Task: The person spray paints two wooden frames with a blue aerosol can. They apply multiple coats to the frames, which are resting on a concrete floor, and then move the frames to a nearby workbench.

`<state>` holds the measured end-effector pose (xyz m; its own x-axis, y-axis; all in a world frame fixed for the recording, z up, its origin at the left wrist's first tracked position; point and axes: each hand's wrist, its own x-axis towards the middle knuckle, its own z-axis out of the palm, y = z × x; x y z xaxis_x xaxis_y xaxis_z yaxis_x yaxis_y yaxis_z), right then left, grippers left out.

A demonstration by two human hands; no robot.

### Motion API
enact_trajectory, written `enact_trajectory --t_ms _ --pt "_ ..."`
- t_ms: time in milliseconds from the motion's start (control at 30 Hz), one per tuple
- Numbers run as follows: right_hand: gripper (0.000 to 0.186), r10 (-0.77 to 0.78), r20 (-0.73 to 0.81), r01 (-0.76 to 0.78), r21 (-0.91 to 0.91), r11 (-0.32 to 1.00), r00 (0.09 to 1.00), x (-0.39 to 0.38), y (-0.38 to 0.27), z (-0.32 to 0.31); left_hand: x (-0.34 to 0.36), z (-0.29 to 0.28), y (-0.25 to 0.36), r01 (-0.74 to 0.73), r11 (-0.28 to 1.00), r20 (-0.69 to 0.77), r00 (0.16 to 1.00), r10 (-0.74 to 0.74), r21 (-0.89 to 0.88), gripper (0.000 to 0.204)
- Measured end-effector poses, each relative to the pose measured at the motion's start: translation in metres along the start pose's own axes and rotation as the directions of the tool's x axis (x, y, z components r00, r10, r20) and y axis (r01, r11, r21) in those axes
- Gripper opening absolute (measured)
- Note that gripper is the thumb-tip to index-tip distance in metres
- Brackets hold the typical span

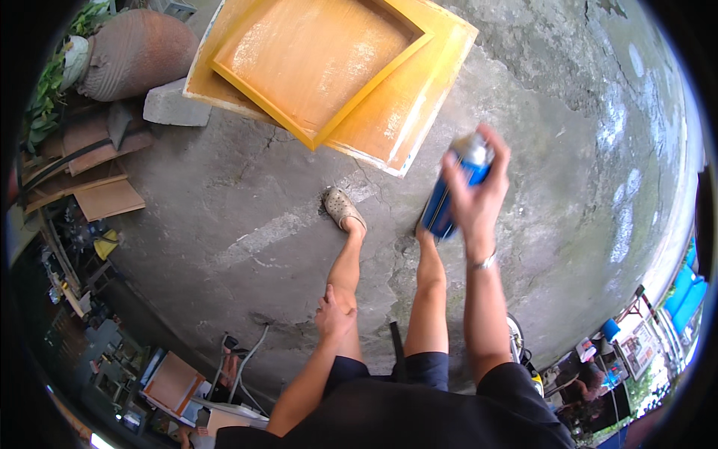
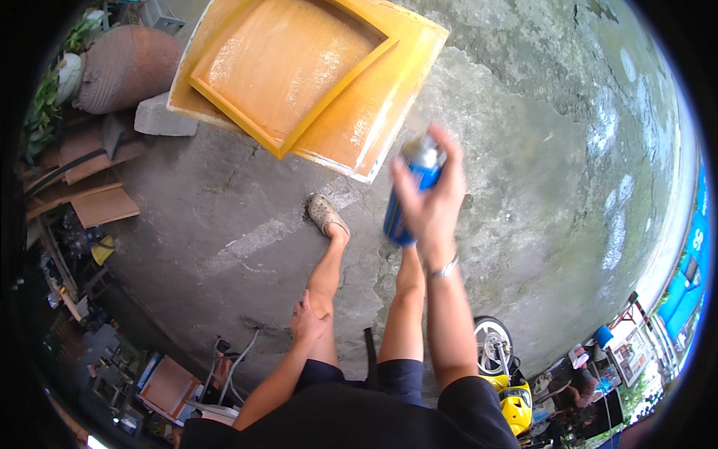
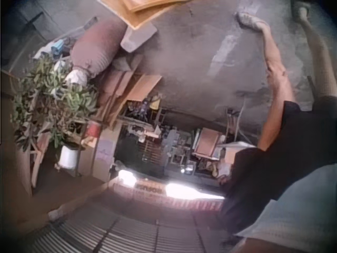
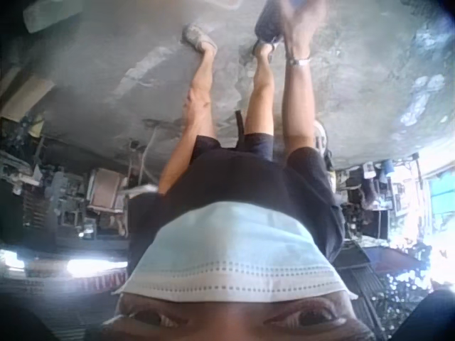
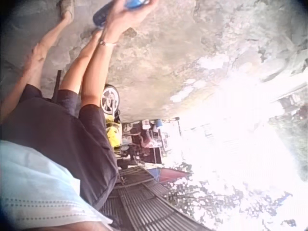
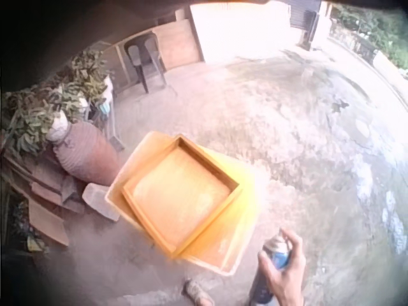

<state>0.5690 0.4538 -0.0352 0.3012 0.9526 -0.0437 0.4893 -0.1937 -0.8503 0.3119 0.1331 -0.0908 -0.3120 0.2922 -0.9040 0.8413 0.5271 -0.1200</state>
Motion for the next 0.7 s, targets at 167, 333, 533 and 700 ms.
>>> enact_trajectory --t_ms 167,333,533,700 --pt "0.067 -0.06 0.231 0.065 -0.014 0.998 0.971 -0.085 -0.041 0.015 0.01 -0.019 -0.02 -0.021 1.0 0.04 0.999 0.021 0.022 0.104" --pt "0.058 -0.005 0.087 0.004 0.006 1.0 0.996 -0.016 -0.028 0.031 0.013 -0.025 -0.029 -0.013 1.0 0.02 1.0 0.013 0.005 0.103" --pt "0.058 -0.142 -0.279 0.103 -0.148 0.984 0.95 0.121 -0.005 0.006 0.012 -0.034 -0.01 -0.062 0.998 -0.031 0.998 0.062 0.005 0.102" --pt "0.063 -0.158 -0.286 0.082 -0.263 0.961 0.945 0.121 -0.009 -0.003 0.01 -0.032 -0.008 -0.044 0.999 -0.035 0.998 0.044 0.004 0.099"
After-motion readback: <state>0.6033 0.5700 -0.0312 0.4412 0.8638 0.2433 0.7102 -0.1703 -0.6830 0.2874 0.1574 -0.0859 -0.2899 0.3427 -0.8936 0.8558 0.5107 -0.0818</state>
